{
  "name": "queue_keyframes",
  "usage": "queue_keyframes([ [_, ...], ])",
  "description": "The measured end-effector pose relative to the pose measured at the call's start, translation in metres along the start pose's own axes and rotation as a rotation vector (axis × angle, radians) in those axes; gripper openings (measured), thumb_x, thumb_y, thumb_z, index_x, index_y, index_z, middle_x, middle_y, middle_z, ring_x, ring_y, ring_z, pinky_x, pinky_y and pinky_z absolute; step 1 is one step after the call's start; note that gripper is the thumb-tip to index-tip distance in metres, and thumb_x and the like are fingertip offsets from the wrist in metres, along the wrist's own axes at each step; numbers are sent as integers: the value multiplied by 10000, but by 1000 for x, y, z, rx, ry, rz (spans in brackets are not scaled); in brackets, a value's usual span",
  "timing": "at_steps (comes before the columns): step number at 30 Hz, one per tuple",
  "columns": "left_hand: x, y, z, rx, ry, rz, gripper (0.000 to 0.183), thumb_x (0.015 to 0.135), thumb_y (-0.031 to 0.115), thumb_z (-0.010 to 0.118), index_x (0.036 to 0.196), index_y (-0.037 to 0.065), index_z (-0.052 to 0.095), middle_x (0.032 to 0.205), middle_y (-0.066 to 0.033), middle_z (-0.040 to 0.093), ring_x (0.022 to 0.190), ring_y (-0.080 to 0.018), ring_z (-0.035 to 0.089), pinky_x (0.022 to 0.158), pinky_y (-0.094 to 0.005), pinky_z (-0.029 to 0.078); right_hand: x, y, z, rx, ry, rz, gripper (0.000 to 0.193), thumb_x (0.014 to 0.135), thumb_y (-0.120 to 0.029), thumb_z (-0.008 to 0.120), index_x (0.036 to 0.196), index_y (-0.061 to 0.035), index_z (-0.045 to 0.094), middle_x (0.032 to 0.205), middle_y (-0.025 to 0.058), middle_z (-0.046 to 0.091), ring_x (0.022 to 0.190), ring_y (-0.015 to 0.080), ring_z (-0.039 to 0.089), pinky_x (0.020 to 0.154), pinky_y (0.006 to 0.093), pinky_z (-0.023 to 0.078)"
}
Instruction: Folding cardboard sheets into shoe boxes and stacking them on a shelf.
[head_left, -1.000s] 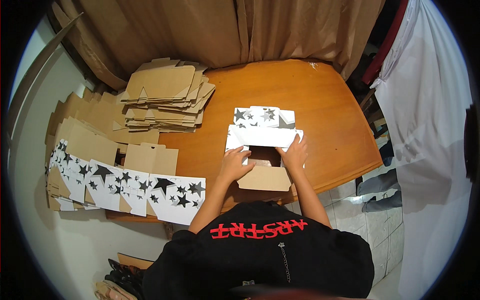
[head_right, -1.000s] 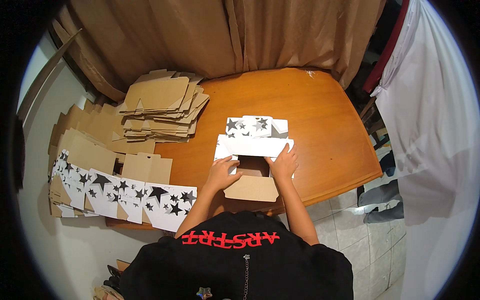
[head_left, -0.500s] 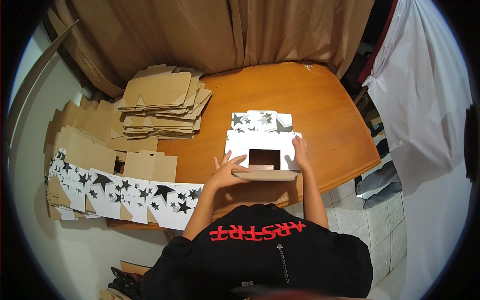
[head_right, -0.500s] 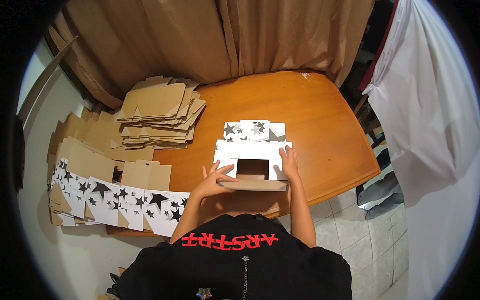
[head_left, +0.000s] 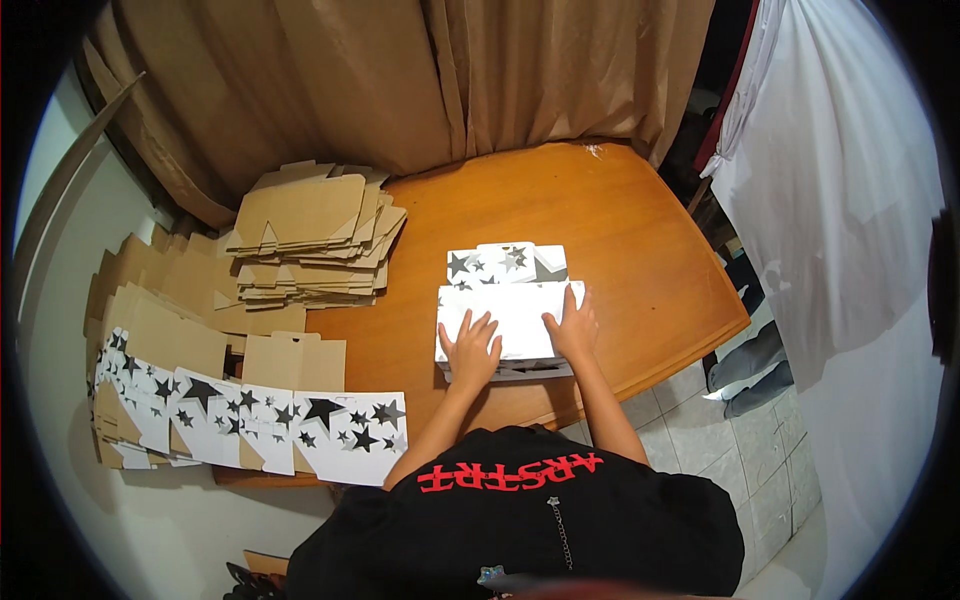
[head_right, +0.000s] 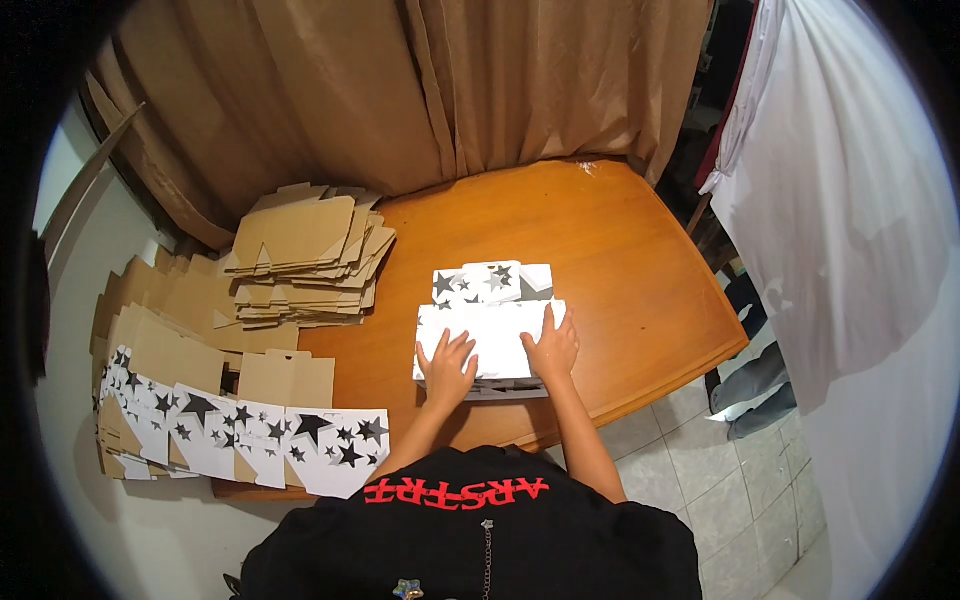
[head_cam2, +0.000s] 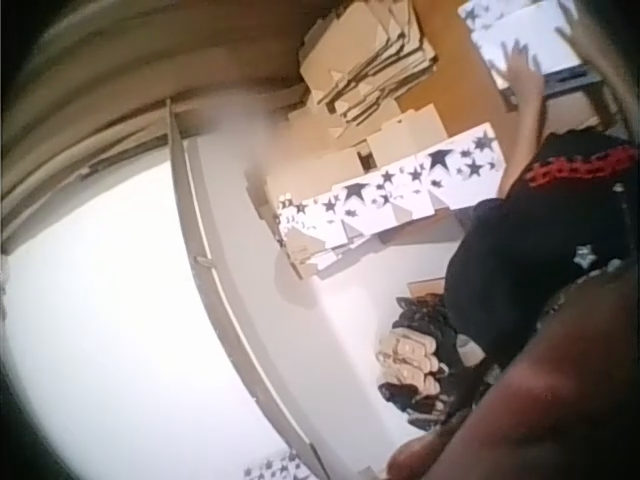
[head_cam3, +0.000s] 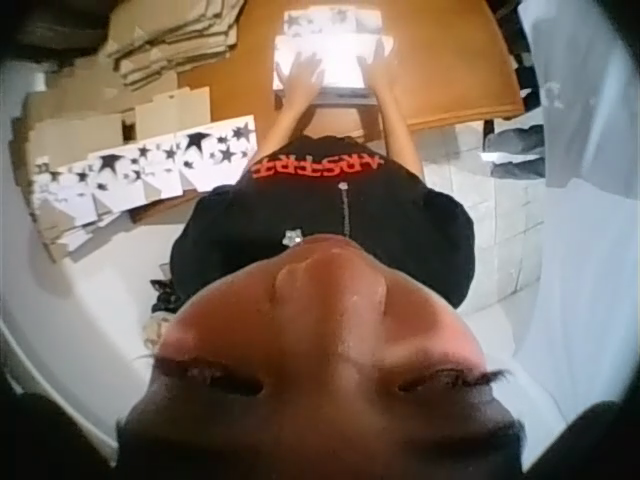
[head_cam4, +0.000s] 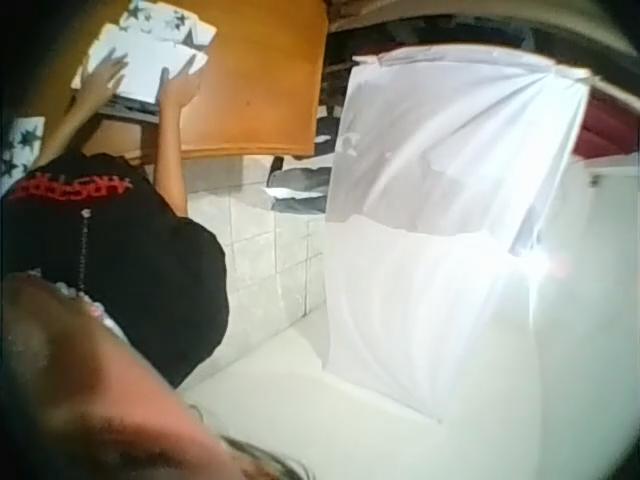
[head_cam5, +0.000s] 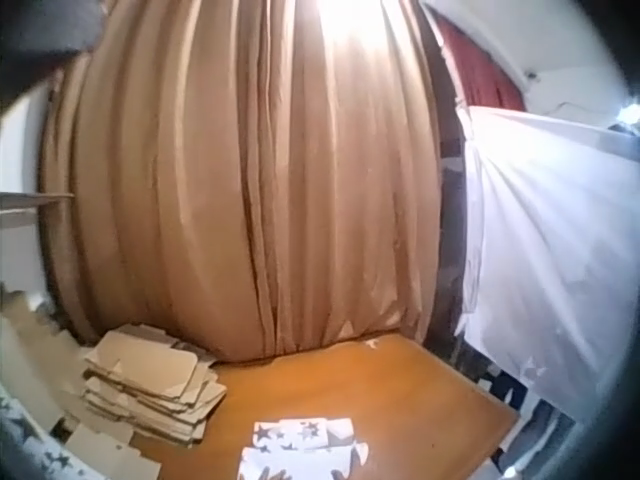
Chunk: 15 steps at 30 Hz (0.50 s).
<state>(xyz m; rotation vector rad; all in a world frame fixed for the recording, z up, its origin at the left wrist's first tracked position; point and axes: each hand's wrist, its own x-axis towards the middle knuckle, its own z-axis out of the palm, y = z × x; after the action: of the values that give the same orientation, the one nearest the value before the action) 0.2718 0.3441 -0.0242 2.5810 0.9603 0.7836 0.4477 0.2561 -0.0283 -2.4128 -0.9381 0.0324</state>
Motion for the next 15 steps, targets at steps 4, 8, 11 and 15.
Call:
queue_keyframes([
  [4, -4, 3, -2, 54, -29, 27, 267, 803, 241, 574, 1025, 117, 657, 1192, -41, 566, 1256, -291, 366, 988, -651, 79, 2, -8, -9, -62, -76, 55, 742, 710, -386, 675, 1329, -105, 377, 1395, 268, 235, 1181, 429, 374, 959, 537, 296],
  [8, 1, 6, -4, 81, -39, 25, 262, 797, 254, 576, 1010, 135, 673, 1220, -77, 531, 1271, -322, 320, 994, -644, 88, 4, -11, -7, -172, -44, 68, 796, 685, -395, 702, 1347, -125, 350, 1403, 263, 223, 1176, 442, 368, 957, 550, 291],
  [11, 1, 6, -5, 84, -28, 4, 258, 789, 268, 581, 997, 156, 686, 1242, -119, 491, 1282, -356, 273, 999, -639, 90, 3, -15, -11, -210, -63, 77, 820, 686, -386, 705, 1361, -119, 322, 1410, 268, 197, 1191, 453, 350, 969, 559, 279],
  [15, 5, 9, -6, 98, -61, -19, 252, 786, 278, 585, 986, 169, 692, 1269, -143, 456, 1288, -370, 248, 998, -640, 92, 5, -16, -11, -219, -78, 103, 824, 697, -362, 701, 1369, -105, 298, 1421, 275, 153, 1243, 471, 279, 998, 586, 229],
])
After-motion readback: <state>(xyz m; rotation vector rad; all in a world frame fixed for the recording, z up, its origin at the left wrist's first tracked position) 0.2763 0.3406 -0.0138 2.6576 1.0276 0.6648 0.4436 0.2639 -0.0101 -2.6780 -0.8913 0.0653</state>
